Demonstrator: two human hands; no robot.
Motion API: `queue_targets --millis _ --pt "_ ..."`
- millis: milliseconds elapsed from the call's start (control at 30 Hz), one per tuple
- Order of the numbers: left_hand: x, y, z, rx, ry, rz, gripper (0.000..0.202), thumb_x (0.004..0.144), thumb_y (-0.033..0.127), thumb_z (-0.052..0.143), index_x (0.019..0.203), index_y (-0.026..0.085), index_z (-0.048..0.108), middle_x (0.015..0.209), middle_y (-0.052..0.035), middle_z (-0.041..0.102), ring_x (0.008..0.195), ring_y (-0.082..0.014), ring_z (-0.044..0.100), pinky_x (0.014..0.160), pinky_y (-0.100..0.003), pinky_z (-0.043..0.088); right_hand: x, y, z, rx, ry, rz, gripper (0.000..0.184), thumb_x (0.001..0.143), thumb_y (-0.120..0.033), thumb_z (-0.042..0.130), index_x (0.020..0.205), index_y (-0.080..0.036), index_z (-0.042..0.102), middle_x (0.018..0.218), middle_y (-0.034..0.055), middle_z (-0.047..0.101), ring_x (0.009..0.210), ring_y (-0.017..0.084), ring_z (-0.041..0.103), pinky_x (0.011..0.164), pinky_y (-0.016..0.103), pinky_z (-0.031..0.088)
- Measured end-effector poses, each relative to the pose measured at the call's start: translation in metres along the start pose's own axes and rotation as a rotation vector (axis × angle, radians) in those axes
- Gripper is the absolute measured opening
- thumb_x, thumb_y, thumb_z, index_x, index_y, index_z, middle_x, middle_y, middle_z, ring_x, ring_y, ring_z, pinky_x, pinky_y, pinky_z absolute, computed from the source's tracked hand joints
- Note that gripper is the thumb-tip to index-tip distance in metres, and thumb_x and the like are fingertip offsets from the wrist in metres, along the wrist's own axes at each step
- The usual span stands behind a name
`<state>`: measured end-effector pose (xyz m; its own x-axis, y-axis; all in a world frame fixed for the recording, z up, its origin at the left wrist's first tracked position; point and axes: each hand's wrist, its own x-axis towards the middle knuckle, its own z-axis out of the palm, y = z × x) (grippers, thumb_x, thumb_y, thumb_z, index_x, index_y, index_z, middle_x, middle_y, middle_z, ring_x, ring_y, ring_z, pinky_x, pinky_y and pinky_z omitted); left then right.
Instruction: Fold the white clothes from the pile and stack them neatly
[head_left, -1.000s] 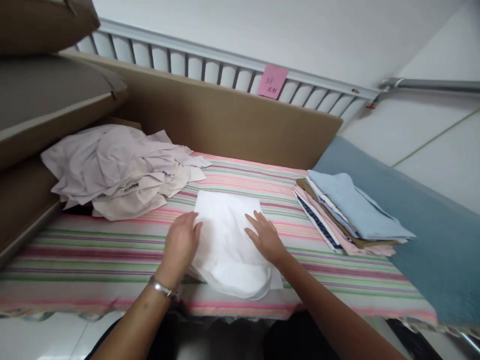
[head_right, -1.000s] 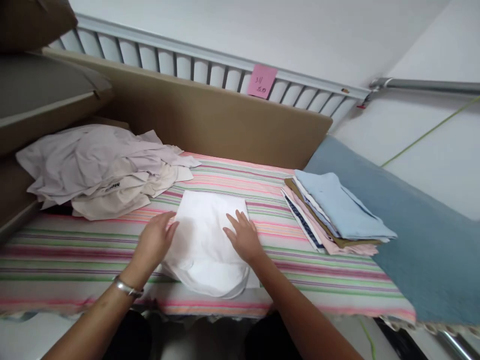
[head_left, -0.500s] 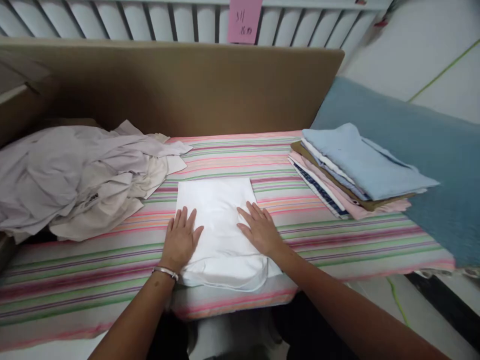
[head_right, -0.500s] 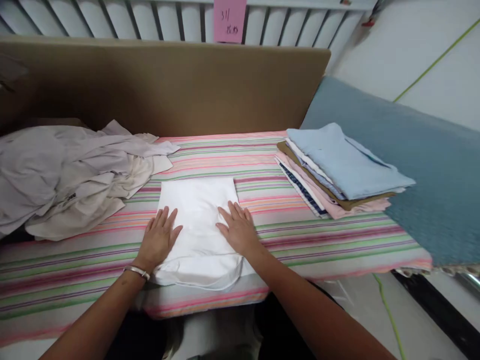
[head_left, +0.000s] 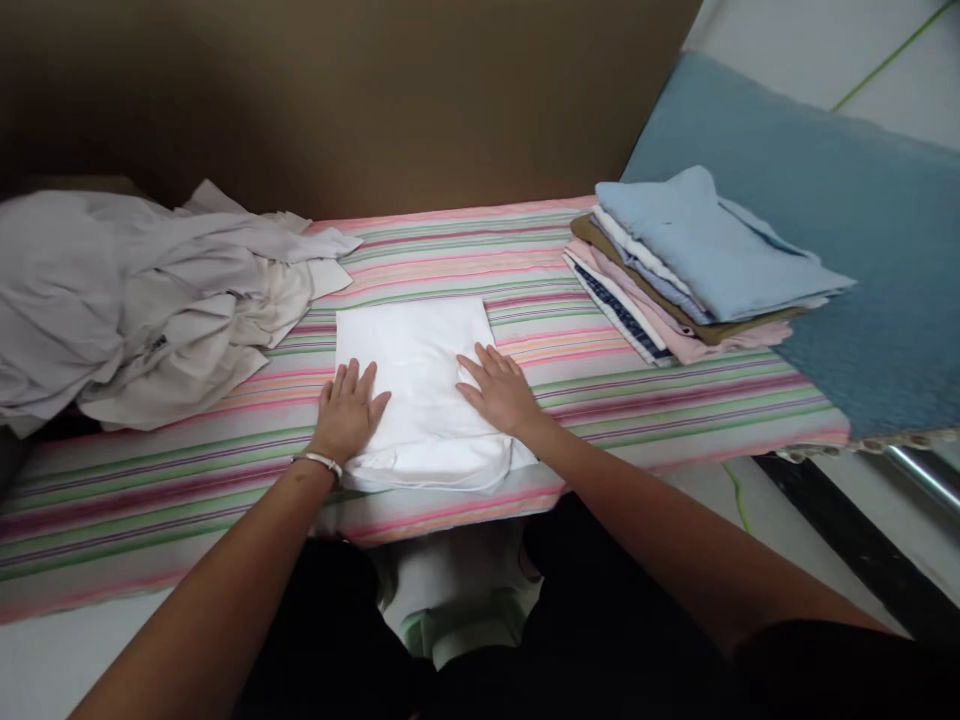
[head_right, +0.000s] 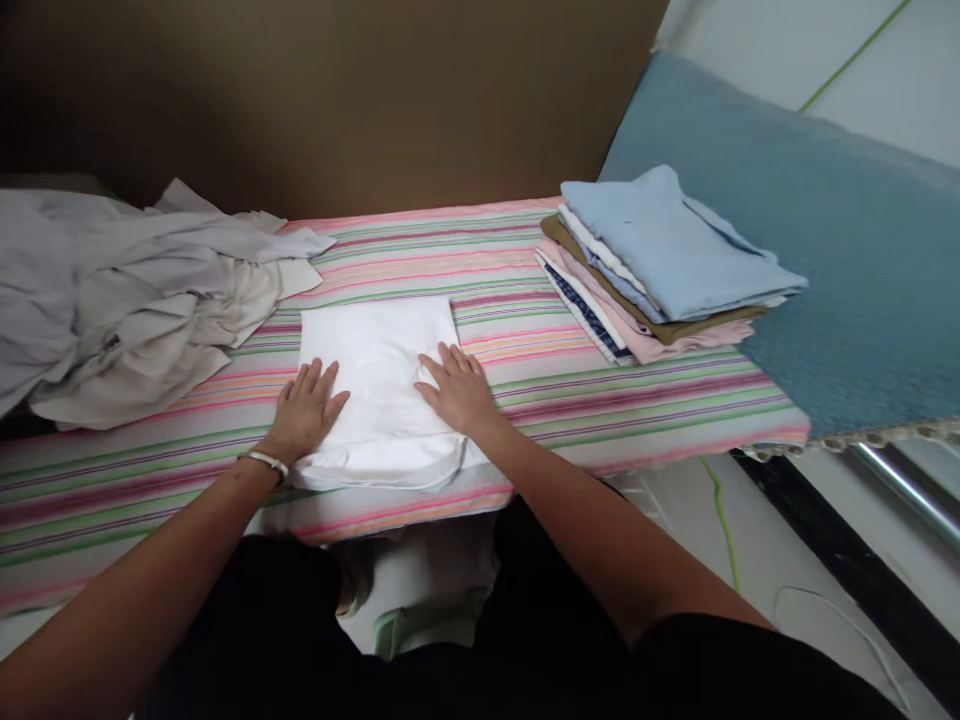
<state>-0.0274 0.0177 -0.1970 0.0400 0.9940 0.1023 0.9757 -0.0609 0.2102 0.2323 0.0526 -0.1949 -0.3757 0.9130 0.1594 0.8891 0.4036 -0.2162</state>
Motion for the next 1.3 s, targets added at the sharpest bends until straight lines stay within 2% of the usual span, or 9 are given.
queue_targets --millis 133,267,433,500,600,733,967,1100,1300 --pt "-0.015 0.000 -0.037 -0.212 0.059 0.009 0.050 0.084 0.044 0.043 0.124 0.015 0.047 0.133 -0.0147 0.045 0.125 -0.0262 0.038 0.101 -0.045 0.033 -0.002 0.005 -0.021 0.183 -0.027 0.008 0.042 0.090 -0.041 0.040 0.124 -0.020 0.052 0.135 0.0098 0.044 0.127 0.024 0.035 0.103 0.042 0.029" --pt "-0.063 0.020 -0.065 -0.375 0.113 0.155 0.041 0.081 0.045 0.049 0.110 0.017 0.057 0.111 -0.0090 0.061 0.106 -0.0203 0.054 0.094 -0.036 0.041 -0.038 -0.007 -0.052 0.371 0.121 -0.155 0.035 0.089 -0.040 0.042 0.108 -0.019 0.062 0.114 0.0082 0.061 0.110 0.019 0.052 0.096 0.035 0.038" --pt "-0.103 0.034 -0.060 -0.281 -0.024 0.387 0.050 0.070 0.038 0.066 0.115 0.021 0.054 0.121 -0.0092 0.056 0.114 -0.0234 0.048 0.098 -0.042 0.037 -0.097 -0.032 -0.063 0.294 0.006 -0.412 0.045 0.076 -0.049 0.059 0.112 -0.022 0.058 0.122 0.0076 0.056 0.116 0.021 0.045 0.103 0.042 0.028" --pt "-0.106 0.030 -0.056 -0.217 -0.043 0.384 0.032 0.072 0.029 0.064 0.102 0.020 0.060 0.119 -0.0090 0.057 0.111 -0.0234 0.049 0.096 -0.042 0.038 -0.110 -0.038 -0.059 0.221 -0.039 -0.436 0.050 0.072 -0.048 0.064 0.114 -0.022 0.056 0.128 0.0087 0.050 0.121 0.023 0.040 0.105 0.045 0.021" --pt "-0.105 0.024 -0.056 -0.187 -0.039 0.358 0.007 0.077 0.021 0.056 0.079 0.018 0.062 0.108 -0.0089 0.061 0.101 -0.0214 0.053 0.090 -0.038 0.041 -0.118 -0.040 -0.054 0.149 -0.023 -0.418 0.031 0.075 -0.034 0.064 0.103 -0.020 0.059 0.125 0.0088 0.051 0.120 0.023 0.039 0.105 0.046 0.019" --pt "-0.105 0.024 -0.057 -0.176 -0.066 0.260 0.011 0.081 0.021 0.049 0.080 0.018 0.060 0.092 -0.0080 0.063 0.092 -0.0203 0.054 0.085 -0.034 0.040 -0.112 -0.039 -0.057 0.160 -0.007 -0.378 0.012 0.078 -0.028 0.061 0.086 -0.019 0.060 0.105 0.0069 0.059 0.105 0.021 0.047 0.095 0.040 0.030" --pt "-0.085 0.027 -0.045 -0.200 -0.075 0.019 0.017 0.083 0.024 0.044 0.077 0.017 0.059 0.080 -0.0058 0.064 0.078 -0.0164 0.057 0.074 -0.028 0.039 -0.083 -0.034 -0.047 0.207 -0.185 -0.040 0.021 0.087 -0.030 0.046 0.082 -0.017 0.062 0.083 0.0038 0.065 0.080 0.016 0.057 0.069 0.026 0.035" --pt "-0.084 0.033 -0.037 -0.208 0.002 -0.090 0.015 0.080 0.024 0.046 0.077 0.016 0.058 0.077 -0.0069 0.064 0.076 -0.0179 0.058 0.070 -0.029 0.040 -0.084 -0.039 -0.039 0.189 -0.085 0.021 0.018 0.085 -0.030 0.049 0.087 -0.019 0.062 0.089 0.0037 0.066 0.085 0.018 0.058 0.075 0.027 0.035" --pt "-0.097 0.028 -0.030 -0.313 0.140 -0.103 0.016 0.079 0.026 0.047 0.090 0.021 0.057 0.095 -0.0089 0.063 0.093 -0.0246 0.057 0.086 -0.038 0.042 -0.090 -0.027 -0.045 0.435 0.042 0.086 0.015 0.077 -0.019 0.053 0.087 -0.020 0.063 0.092 0.0034 0.065 0.091 0.017 0.056 0.081 0.026 0.038"
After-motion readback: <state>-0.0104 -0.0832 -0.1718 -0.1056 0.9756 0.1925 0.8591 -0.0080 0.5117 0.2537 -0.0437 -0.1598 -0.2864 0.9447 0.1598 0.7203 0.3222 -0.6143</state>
